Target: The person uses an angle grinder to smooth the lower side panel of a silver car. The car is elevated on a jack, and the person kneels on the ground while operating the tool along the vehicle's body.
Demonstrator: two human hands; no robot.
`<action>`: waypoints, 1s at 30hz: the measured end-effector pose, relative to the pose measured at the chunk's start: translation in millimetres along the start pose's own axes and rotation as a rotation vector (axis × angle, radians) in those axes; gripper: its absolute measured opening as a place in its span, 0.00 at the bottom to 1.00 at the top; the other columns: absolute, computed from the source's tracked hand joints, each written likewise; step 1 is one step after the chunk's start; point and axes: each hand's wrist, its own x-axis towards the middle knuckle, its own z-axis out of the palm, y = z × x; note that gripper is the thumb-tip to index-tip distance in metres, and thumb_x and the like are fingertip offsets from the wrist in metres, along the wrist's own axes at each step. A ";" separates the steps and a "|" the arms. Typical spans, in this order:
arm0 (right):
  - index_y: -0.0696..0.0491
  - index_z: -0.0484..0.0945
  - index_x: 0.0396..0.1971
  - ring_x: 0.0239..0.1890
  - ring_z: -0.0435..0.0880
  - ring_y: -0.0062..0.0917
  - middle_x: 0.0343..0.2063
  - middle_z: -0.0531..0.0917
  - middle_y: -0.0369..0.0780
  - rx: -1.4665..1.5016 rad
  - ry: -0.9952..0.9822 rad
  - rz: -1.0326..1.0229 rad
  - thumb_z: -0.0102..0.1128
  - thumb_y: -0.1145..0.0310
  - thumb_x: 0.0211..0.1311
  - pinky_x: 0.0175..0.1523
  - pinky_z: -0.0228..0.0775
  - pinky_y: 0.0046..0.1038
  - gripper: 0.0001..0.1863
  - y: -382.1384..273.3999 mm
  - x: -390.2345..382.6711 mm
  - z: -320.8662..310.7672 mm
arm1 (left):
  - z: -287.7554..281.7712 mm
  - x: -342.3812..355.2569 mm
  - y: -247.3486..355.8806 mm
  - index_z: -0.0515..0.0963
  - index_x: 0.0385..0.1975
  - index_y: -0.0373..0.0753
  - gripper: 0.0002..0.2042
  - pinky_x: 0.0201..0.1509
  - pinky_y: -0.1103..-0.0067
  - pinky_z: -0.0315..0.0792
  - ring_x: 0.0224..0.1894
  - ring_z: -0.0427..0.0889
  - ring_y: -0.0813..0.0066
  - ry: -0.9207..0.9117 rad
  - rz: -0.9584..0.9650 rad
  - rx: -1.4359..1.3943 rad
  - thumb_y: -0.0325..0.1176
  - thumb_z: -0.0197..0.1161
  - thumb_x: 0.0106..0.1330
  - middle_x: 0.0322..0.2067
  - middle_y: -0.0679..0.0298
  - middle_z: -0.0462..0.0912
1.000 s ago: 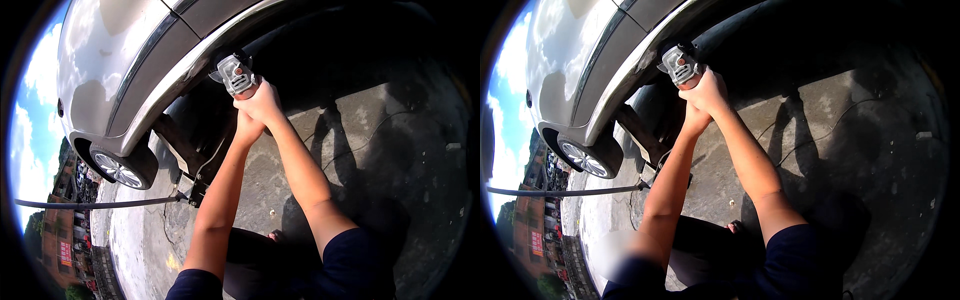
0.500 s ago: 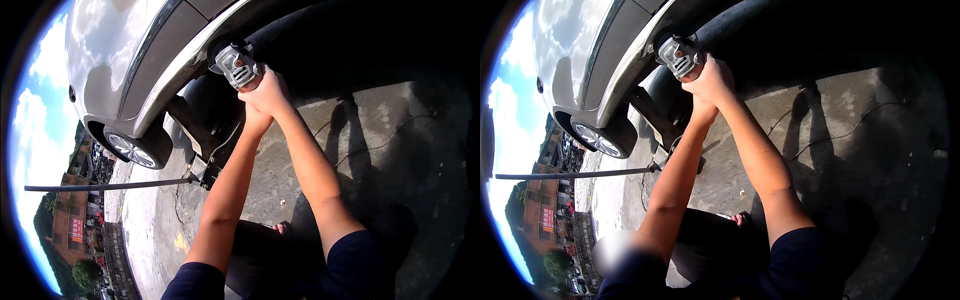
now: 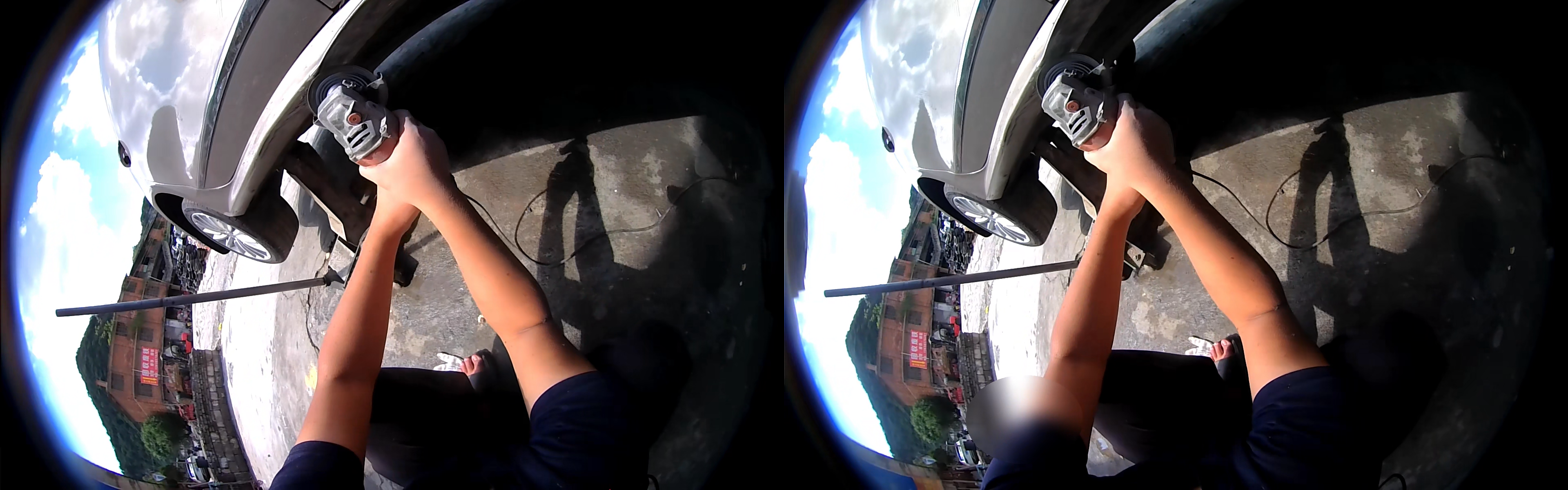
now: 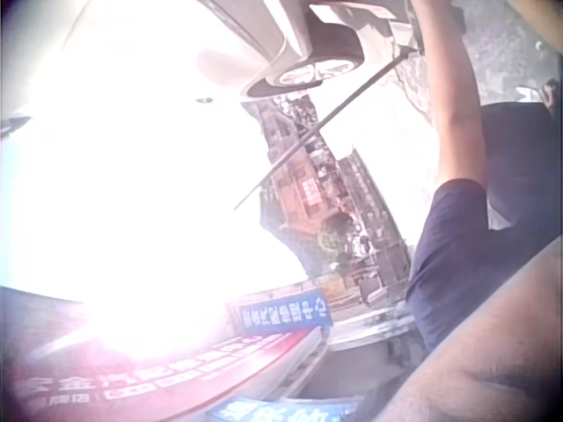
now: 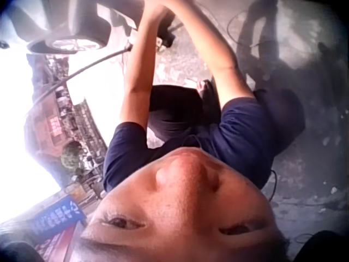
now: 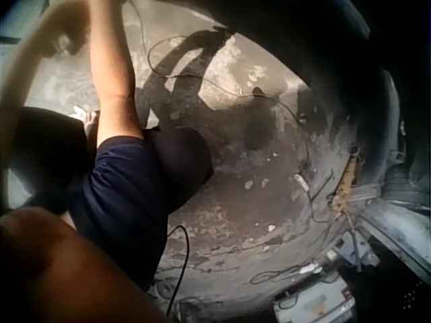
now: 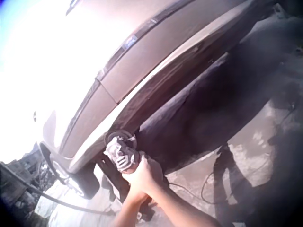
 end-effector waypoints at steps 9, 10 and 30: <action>0.58 0.78 0.49 0.48 0.88 0.46 0.44 0.88 0.51 0.050 0.015 0.068 0.84 0.58 0.38 0.55 0.81 0.40 0.37 -0.8 2.1 -1.1 | -6.3 1.0 23.0 0.71 0.63 0.33 0.25 0.65 0.68 0.70 0.62 0.75 0.65 -0.066 -0.002 -0.072 0.30 0.68 0.68 0.59 0.55 0.77; 0.58 0.79 0.47 0.49 0.88 0.46 0.45 0.87 0.51 0.068 0.007 0.087 0.84 0.58 0.38 0.56 0.80 0.41 0.35 -3.3 4.4 -7.2 | -3.0 4.3 28.4 0.70 0.65 0.34 0.25 0.65 0.69 0.71 0.62 0.75 0.66 -0.083 0.019 -0.086 0.30 0.67 0.70 0.60 0.57 0.76; 0.59 0.78 0.45 0.49 0.88 0.46 0.45 0.87 0.52 -0.072 0.004 0.057 0.84 0.52 0.38 0.56 0.81 0.41 0.37 -4.8 -0.6 -1.5 | 1.5 0.3 22.3 0.66 0.68 0.36 0.27 0.67 0.69 0.69 0.64 0.73 0.69 -0.068 0.003 -0.252 0.28 0.66 0.71 0.62 0.58 0.74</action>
